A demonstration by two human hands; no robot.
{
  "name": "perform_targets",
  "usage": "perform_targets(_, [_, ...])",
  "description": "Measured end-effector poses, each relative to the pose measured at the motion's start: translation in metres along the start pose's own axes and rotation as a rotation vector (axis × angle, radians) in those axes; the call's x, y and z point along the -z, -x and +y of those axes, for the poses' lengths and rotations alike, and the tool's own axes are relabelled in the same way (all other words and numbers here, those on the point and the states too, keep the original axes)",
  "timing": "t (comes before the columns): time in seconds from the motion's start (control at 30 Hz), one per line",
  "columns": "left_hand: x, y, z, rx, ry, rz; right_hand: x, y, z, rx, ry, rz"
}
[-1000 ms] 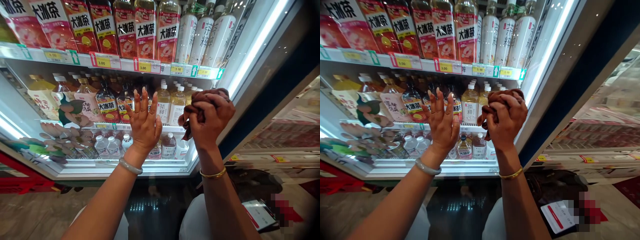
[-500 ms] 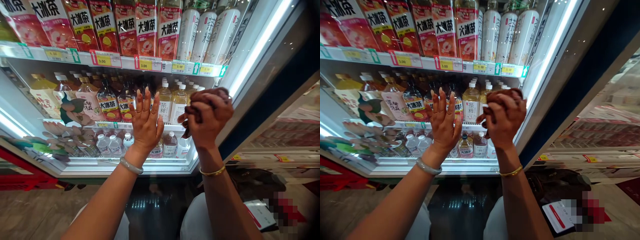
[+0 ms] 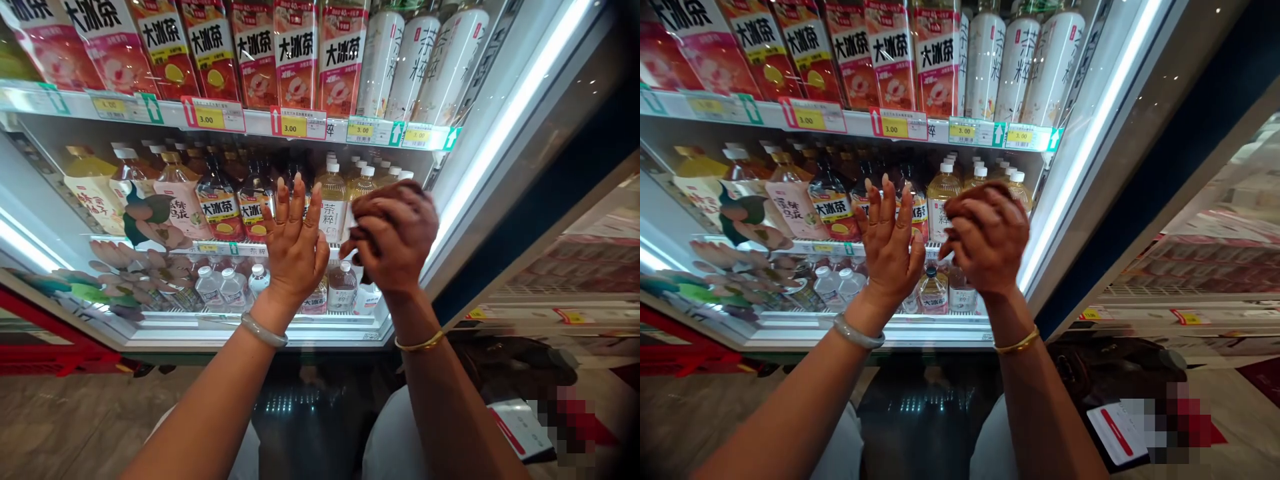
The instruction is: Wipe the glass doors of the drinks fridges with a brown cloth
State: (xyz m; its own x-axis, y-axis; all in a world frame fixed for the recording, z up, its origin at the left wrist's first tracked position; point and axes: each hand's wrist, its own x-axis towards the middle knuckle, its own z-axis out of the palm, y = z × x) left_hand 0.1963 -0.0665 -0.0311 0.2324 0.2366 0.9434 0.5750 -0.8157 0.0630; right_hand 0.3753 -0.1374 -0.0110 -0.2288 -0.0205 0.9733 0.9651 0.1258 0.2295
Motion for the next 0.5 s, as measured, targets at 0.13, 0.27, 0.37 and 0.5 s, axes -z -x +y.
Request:
perform_targets(0.13, [0.003, 0.000, 0.001, -0.014, 0.014, -0.008, 0.014, -0.005, 0.051, -0.234, 0.137, 0.193])
perform_targets(0.27, [0.004, 0.001, -0.001, -0.045, 0.022, 0.005, 0.007, -0.012, 0.032, -0.307, 0.169, 0.208])
perform_targets(0.37, [0.003, 0.002, -0.004, -0.048, 0.011, 0.000, -0.007, -0.011, -0.017, -0.207, 0.082, 0.076])
perform_targets(0.5, [0.003, 0.002, -0.006, -0.052, -0.013, -0.001, -0.016, -0.005, -0.051, -0.023, -0.020, -0.021])
